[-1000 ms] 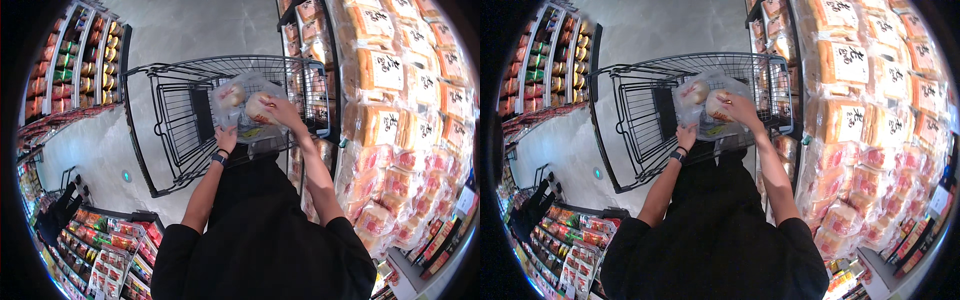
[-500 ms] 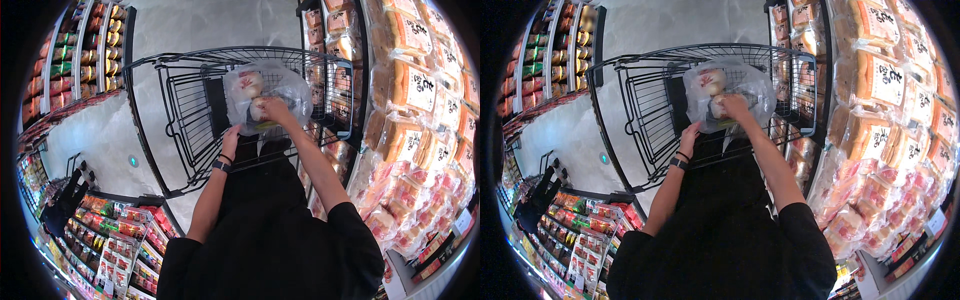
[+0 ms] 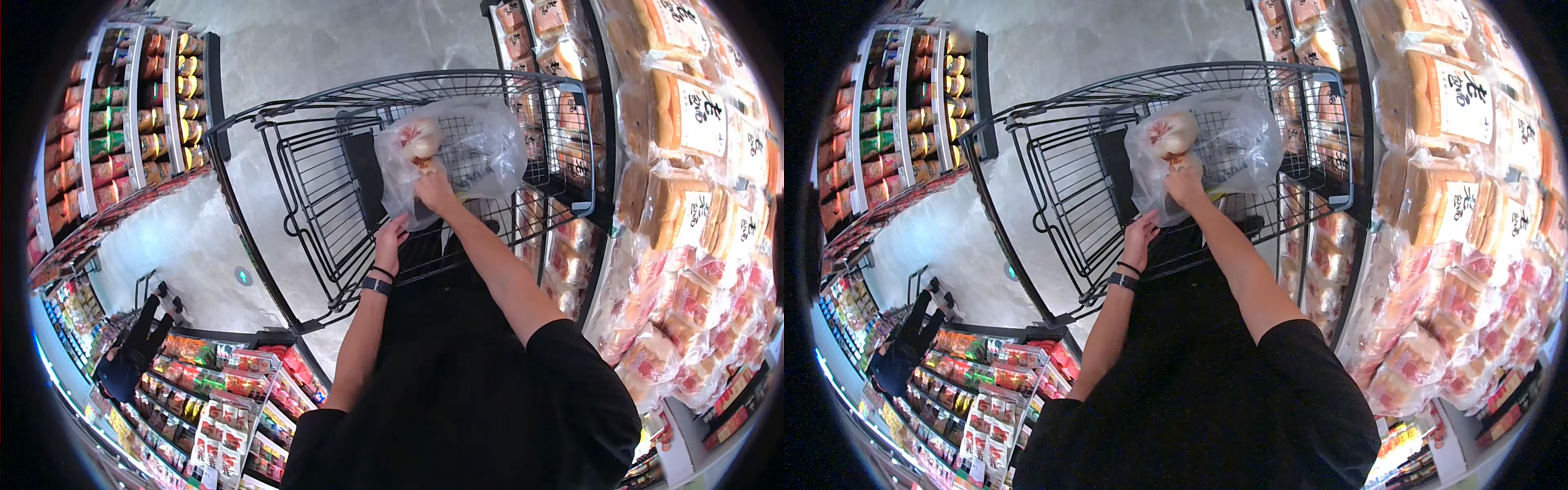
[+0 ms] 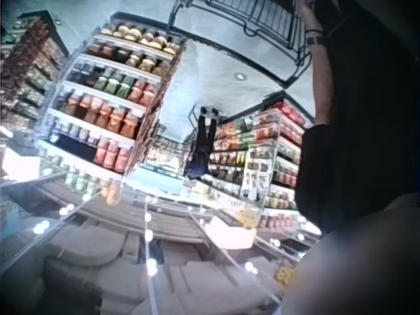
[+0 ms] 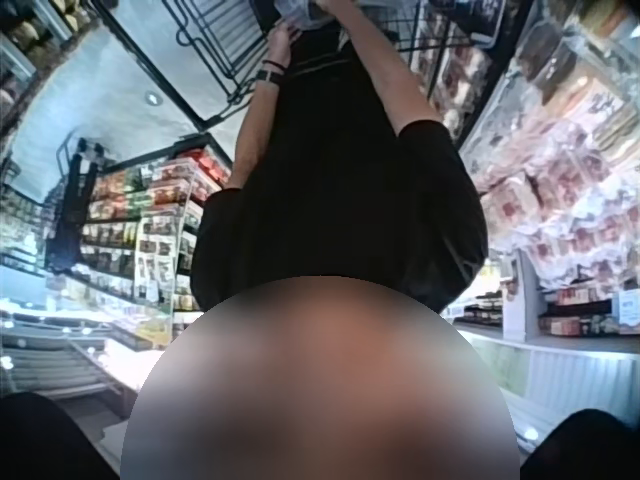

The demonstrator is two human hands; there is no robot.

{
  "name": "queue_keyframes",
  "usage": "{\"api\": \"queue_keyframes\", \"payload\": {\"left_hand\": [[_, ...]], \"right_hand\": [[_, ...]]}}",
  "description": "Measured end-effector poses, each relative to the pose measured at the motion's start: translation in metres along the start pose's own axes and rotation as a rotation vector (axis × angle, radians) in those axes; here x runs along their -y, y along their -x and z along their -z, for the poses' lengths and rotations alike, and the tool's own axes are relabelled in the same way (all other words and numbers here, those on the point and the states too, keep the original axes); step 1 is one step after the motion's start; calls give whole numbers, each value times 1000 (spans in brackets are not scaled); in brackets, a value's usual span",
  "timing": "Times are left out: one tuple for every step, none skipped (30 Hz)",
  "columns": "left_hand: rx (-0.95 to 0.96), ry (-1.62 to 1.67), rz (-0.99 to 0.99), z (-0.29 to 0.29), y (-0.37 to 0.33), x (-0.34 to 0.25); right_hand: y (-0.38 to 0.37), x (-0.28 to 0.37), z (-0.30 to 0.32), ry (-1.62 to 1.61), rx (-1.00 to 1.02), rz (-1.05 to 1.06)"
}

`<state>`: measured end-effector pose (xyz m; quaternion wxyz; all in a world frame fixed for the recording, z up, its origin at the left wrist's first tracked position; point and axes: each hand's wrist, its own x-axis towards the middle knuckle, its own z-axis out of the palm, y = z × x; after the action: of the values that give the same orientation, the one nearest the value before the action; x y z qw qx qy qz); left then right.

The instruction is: Sort and arrange bags of bread from a cart onto supermarket shelves.

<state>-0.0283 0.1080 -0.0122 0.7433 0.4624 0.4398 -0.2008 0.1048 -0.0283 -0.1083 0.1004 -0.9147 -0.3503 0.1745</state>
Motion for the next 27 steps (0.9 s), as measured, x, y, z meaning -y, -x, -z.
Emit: {"api": "queue_keyframes", "payload": {"left_hand": [[-7, -17, 12, -3, -1, 0], [-12, -36, 23, -7, -1, 1], [5, -45, 20, -11, -1, 0], [-15, -47, 21, -11, -1, 0], [-27, -42, 21, -12, -2, 2], [-10, -42, 16, -13, -3, 4], [-5, -60, 2, -16, -4, 4], [0, -79, -13, -18, -4, 5], [-15, -78, -33, -21, -4, 5], [-1, -80, -43, -19, -6, 7], [-43, -188, -121, -9, -10, 13], [-81, -296, -200, -2, -14, 17], [-57, -328, -257, 1, -18, 18], [-18, -335, -267, -17, -14, 14], [-113, -462, -371, -35, -7, 9], [-208, -588, -483, -53, 2, 2], [-151, -628, -532, -58, 4, 0], [-88, -642, -590, -60, 4, -4], [-31, -619, -638, -76, 17, -14], [131, -566, -630, -83, 20, -24], [162, -524, -584, -99, 32, -32], [250, -324, -457, -100, 30, -30], [364, -287, -382, -120, 32, -32], [417, -332, -375, -135, 42, -37], [467, -358, -372, -150, 50, -36], [511, -383, -372, -166, 56, -37], [554, -413, -371, -183, 63, -34]], "right_hand": [[2, -2, 0, 4, -6, -13], [3, -3, 1, -49, 75, -58], [4, -6, 3, -101, 154, -104], [8, -7, 8, -100, 149, -112], [14, -7, 17, -170, 95, -67], [22, -8, 26, -238, 41, -23], [31, -10, 35, -226, 29, -36], [42, -11, 41, -306, -53, -68], [53, -13, 48, -384, -139, -99], [63, -12, 61, -372, -152, -104], [72, -7, 78, -412, -70, -178], [82, -5, 92, -447, 7, -257], [96, -9, 100, -433, -15, -263], [115, -22, 101, -468, -149, -261], [135, -33, 101, -498, -286, -257], [152, -39, 106, -476, -315, -289], [170, -42, 112, -486, -346, -326], [189, -46, 118, -495, -380, -368], [206, -48, 126, -528, -409, -374], [221, -49, 129, -508, -463, -382], [233, -47, 132, -529, -479, -457], [241, -40, 149, -603, -476, -481], [256, -51, 132, -529, -673, -452], [266, -50, 137, -507, -710, -503], [277, -46, 151, -582, -687, -519], [289, -47, 162, -662, -666, -525], [305, -49, 171, -653, -704, -562]]}}
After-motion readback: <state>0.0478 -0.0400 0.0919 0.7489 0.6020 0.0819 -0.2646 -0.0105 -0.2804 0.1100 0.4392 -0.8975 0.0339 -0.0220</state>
